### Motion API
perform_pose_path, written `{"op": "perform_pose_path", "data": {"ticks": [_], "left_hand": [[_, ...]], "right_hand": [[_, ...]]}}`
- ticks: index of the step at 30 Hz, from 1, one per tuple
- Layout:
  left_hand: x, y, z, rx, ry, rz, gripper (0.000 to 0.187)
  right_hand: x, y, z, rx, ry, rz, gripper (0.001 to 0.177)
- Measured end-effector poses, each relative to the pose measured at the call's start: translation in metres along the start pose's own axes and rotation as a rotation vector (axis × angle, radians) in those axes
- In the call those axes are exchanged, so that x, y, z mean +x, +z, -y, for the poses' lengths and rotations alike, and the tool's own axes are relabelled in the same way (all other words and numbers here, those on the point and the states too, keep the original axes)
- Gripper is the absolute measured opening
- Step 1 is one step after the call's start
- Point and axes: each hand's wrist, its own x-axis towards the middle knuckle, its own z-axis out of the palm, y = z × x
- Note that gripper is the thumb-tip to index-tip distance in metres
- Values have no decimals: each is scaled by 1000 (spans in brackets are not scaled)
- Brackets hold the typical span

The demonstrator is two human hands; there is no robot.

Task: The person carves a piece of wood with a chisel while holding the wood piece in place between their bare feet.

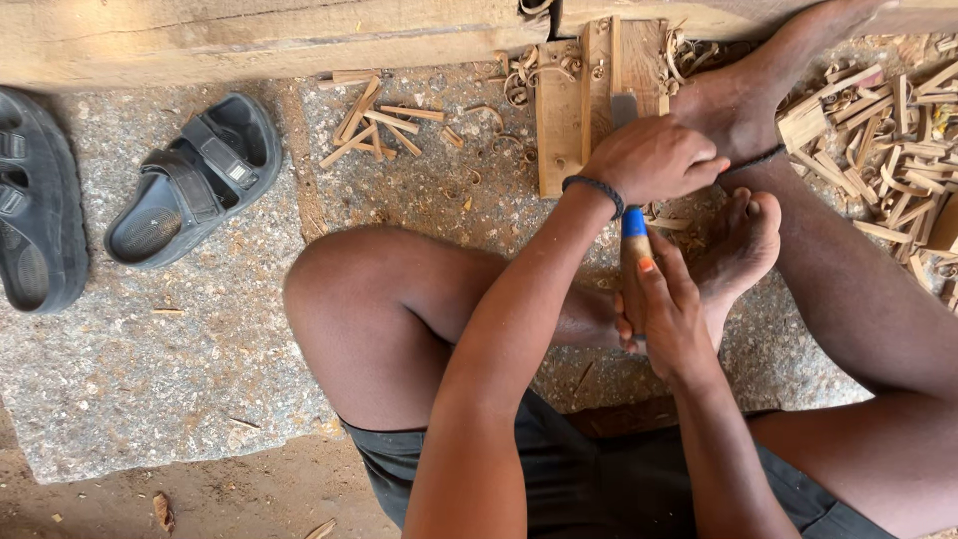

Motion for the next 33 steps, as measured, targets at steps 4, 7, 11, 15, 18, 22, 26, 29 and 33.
{"op": "perform_pose_path", "data": {"ticks": [4,7,11,15,18,22,26,29,33], "left_hand": [[2,-6,-1,-48,35,-150,46],[0,-4,-4,-45,61,-217,46],[5,-9,3,-57,-9,-107,48],[11,2,17,-34,31,-90,47],[22,6,27,-10,80,-144,47],[37,4,44,35,88,-180,49],[51,-4,57,49,88,-282,45],[60,-11,63,61,16,-162,49],[71,-12,67,123,-22,-115,56]], "right_hand": [[7,-9,12,-99,3,9,53],[5,-12,12,-146,8,8,51],[12,-7,12,-118,-52,44,55],[21,-5,2,-176,-109,40,52],[29,-6,2,-145,-131,54,53],[51,-6,8,-204,-162,81,53],[64,-2,16,-143,-72,31,50],[70,2,21,-163,-87,40,51],[81,3,20,-97,-205,77,50]]}}
